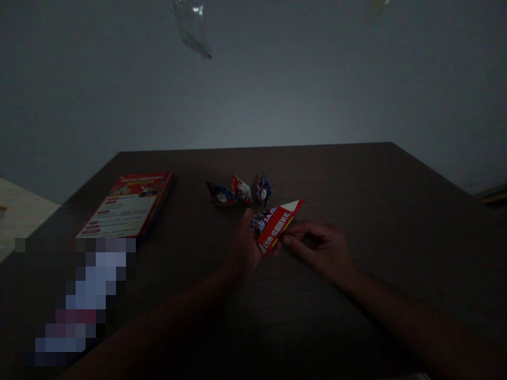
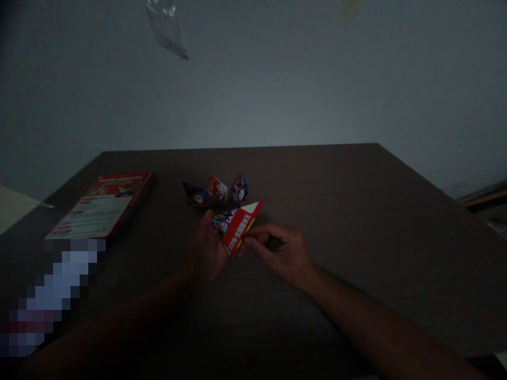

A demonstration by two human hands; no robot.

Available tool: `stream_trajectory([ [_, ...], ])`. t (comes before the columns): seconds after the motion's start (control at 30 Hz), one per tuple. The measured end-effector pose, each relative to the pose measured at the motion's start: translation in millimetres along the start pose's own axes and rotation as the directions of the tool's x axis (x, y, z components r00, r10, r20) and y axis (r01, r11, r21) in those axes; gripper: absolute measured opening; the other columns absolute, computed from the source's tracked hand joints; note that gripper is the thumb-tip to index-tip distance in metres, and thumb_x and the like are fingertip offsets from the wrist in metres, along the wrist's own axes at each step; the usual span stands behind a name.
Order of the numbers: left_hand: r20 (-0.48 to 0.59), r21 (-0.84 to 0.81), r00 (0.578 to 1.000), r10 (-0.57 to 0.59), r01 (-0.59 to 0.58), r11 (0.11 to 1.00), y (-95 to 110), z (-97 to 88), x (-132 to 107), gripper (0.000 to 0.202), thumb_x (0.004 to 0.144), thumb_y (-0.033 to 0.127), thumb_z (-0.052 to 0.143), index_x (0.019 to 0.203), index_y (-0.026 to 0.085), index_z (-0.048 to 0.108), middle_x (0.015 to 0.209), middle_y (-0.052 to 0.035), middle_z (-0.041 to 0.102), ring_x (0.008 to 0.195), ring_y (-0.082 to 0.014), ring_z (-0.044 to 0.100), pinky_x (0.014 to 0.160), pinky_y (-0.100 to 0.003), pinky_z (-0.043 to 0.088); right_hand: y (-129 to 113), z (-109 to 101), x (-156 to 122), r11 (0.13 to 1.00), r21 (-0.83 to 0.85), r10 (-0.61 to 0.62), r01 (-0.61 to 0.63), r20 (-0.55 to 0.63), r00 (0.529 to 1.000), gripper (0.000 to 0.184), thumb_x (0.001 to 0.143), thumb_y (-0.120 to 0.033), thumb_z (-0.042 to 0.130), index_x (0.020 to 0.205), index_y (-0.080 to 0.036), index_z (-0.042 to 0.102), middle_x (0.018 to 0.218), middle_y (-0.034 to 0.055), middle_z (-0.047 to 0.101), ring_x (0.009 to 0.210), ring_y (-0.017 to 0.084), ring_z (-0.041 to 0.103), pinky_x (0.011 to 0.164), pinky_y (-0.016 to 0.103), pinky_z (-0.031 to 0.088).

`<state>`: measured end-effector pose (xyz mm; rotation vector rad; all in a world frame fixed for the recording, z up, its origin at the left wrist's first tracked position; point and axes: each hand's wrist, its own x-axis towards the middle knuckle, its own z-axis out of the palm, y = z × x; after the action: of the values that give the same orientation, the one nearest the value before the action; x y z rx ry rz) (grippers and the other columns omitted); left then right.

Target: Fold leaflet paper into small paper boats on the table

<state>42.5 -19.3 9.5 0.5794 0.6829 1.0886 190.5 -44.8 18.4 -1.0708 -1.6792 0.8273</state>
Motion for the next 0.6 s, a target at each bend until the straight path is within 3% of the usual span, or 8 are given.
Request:
stream_trajectory([
  [0.23, 0.094, 0.071, 0.981, 0.171, -0.178, 0.982, -5.9, -3.0, -2.4, 0.039, 0.083, 0.049, 0.044, 0.083, 0.013, 0.058, 0.063, -0.0041, 0.062, 0.052, -0.0148, 0.056, 0.049, -0.026, 0.043, 2.2, 3.8, 1.0, 0.971, 0.180, 0.173, -0.156, -0.085, 0.981, 0.011, 0.074, -0.027, 0.068, 0.073, -0.017, 0.065, 0.062, 0.0010, 0.068, 0.055, 0.012, 0.060, 0.053, 0.023, 0.048],
  [0.6, 0.110, 0.079, 0.976, 0.188, -0.197, 0.977, -10.3, -7.9, -0.5, 0.038, 0.081, 0.050, 0.047, 0.091, 0.014, 0.056, 0.074, -0.0055, 0.063, 0.062, -0.0167, 0.057, 0.056, -0.029, 0.045, 9.4, 4.1, 0.8, 0.946, 0.256, 0.223, -0.201, -0.059, 0.973, 0.012, 0.074, -0.030, 0.068, 0.074, -0.018, 0.065, 0.064, 0.0007, 0.067, 0.059, 0.011, 0.060, 0.055, 0.023, 0.047],
])
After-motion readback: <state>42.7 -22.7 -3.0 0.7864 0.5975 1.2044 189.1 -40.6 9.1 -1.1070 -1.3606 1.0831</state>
